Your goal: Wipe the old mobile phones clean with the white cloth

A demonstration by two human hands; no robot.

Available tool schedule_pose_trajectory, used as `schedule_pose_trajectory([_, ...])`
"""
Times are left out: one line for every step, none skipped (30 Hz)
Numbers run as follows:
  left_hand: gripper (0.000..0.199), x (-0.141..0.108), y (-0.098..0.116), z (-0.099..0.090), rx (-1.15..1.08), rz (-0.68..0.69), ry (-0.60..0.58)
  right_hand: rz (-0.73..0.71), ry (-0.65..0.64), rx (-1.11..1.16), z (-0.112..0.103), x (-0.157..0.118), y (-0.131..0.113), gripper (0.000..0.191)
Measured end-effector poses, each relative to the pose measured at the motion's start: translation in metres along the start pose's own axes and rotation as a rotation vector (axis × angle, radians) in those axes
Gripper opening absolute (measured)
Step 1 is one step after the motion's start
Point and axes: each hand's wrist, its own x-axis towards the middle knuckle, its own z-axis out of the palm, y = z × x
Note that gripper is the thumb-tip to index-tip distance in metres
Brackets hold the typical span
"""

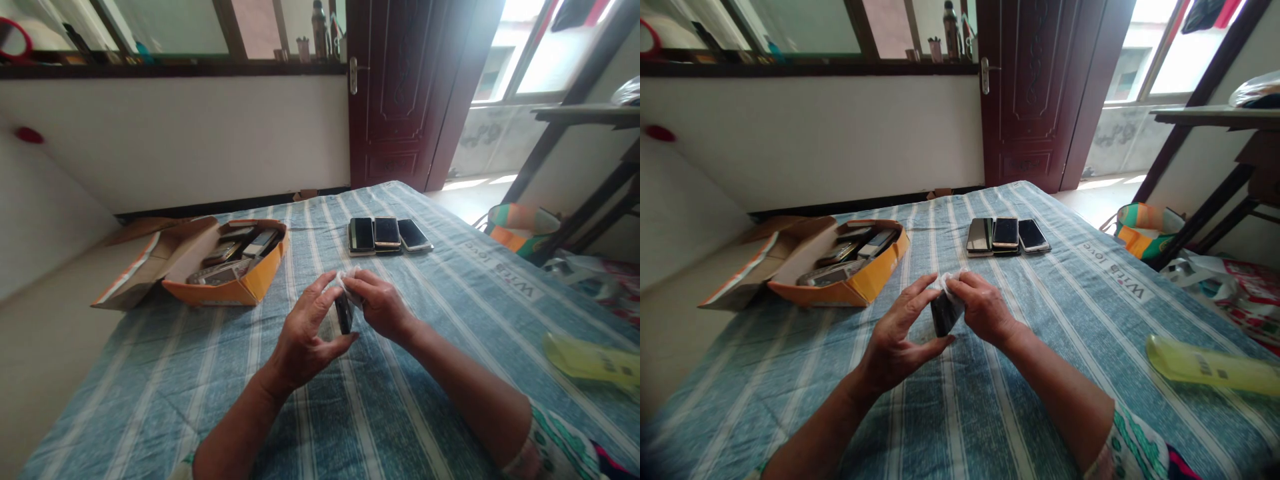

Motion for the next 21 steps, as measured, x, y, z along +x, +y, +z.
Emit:
schedule_pose_trajectory([0.060, 0.000, 0.000, 0.000, 0.001, 0.003, -0.002, 0.014, -0.008, -0.011, 0.001, 0.000, 0.003, 0.032])
schedule_pose_trajectory([0.060, 0.000, 0.000, 0.000, 0.001, 0.009, -0.001, 0.031, -0.016, -0.026, 0.003, -0.001, 0.007, 0.031])
schedule_pose_trajectory([0.060, 0.000, 0.000, 0.001, 0.000, 0.017, 0.003, 0.049, -0.025, -0.042, 0.004, -0.001, 0.011, 0.030])
schedule_pose_trajectory([0.061, 0.000, 0.000, 0.001, 0.000, 0.026, 0.005, 0.068, -0.035, -0.060, 0.005, -0.002, 0.015, 0.029])
schedule_pose_trajectory([0.062, -0.001, 0.000, 0.002, 0.002, 0.034, 0.005, 0.086, -0.047, -0.078, 0.007, -0.002, 0.019, 0.029])
schedule_pose_trajectory([0.062, -0.001, 0.000, 0.002, 0.006, 0.039, 0.005, 0.102, -0.059, -0.095, 0.008, -0.003, 0.022, 0.028])
schedule_pose_trajectory([0.063, -0.001, 0.000, 0.003, 0.009, 0.042, 0.006, 0.115, -0.072, -0.112, 0.009, -0.003, 0.025, 0.028])
schedule_pose_trajectory([0.064, -0.001, 0.000, 0.004, 0.010, 0.044, 0.008, 0.128, -0.084, -0.127, 0.010, -0.003, 0.028, 0.028])
schedule_pose_trajectory([0.064, -0.001, 0.000, 0.004, 0.010, 0.046, 0.013, 0.143, -0.095, -0.142, 0.011, -0.004, 0.030, 0.028])
schedule_pose_trajectory([0.063, -0.002, 0.001, 0.005, 0.009, 0.051, 0.020, 0.160, -0.107, -0.158, 0.012, -0.004, 0.031, 0.029])
schedule_pose_trajectory([0.063, -0.002, 0.002, 0.006, 0.009, 0.058, 0.026, 0.178, -0.120, -0.173, 0.014, -0.005, 0.033, 0.030])
schedule_pose_trajectory([0.062, -0.002, 0.003, 0.007, 0.011, 0.067, 0.031, 0.194, -0.133, -0.185, 0.015, -0.005, 0.034, 0.032])
schedule_pose_trajectory([0.062, -0.002, 0.003, 0.008, 0.016, 0.073, 0.037, 0.207, -0.144, -0.195, 0.016, -0.005, 0.035, 0.034])
schedule_pose_trajectory([0.062, -0.002, 0.004, 0.008, 0.023, 0.072, 0.044, 0.214, -0.156, -0.202, 0.018, -0.006, 0.035, 0.036])
schedule_pose_trajectory([0.062, -0.003, 0.004, 0.009, 0.031, 0.059, 0.054, 0.216, -0.167, -0.207, 0.019, -0.006, 0.035, 0.037])
schedule_pose_trajectory([0.062, -0.003, 0.003, 0.009, 0.038, 0.032, 0.067, 0.212, -0.178, -0.211, 0.019, -0.006, 0.035, 0.038])
schedule_pose_trajectory([0.062, -0.004, 0.002, 0.009, 0.043, -0.011, 0.084, 0.206, -0.189, -0.214, 0.020, -0.007, 0.035, 0.038])
schedule_pose_trajectory([0.062, -0.004, 0.000, 0.009, 0.044, -0.069, 0.105, 0.203, -0.194, -0.215, 0.020, -0.007, 0.035, 0.038])
schedule_pose_trajectory([0.061, -0.005, -0.002, 0.009, 0.033, -0.137, 0.128, 0.204, -0.188, -0.208, 0.020, -0.007, 0.035, 0.038])
schedule_pose_trajectory([0.059, -0.005, -0.004, 0.009, 0.006, -0.210, 0.153, 0.209, -0.172, -0.196, 0.019, -0.007, 0.035, 0.038])
schedule_pose_trajectory([0.057, -0.005, -0.007, 0.008, -0.039, -0.285, 0.177, 0.215, -0.151, -0.181, 0.019, -0.007, 0.036, 0.039])
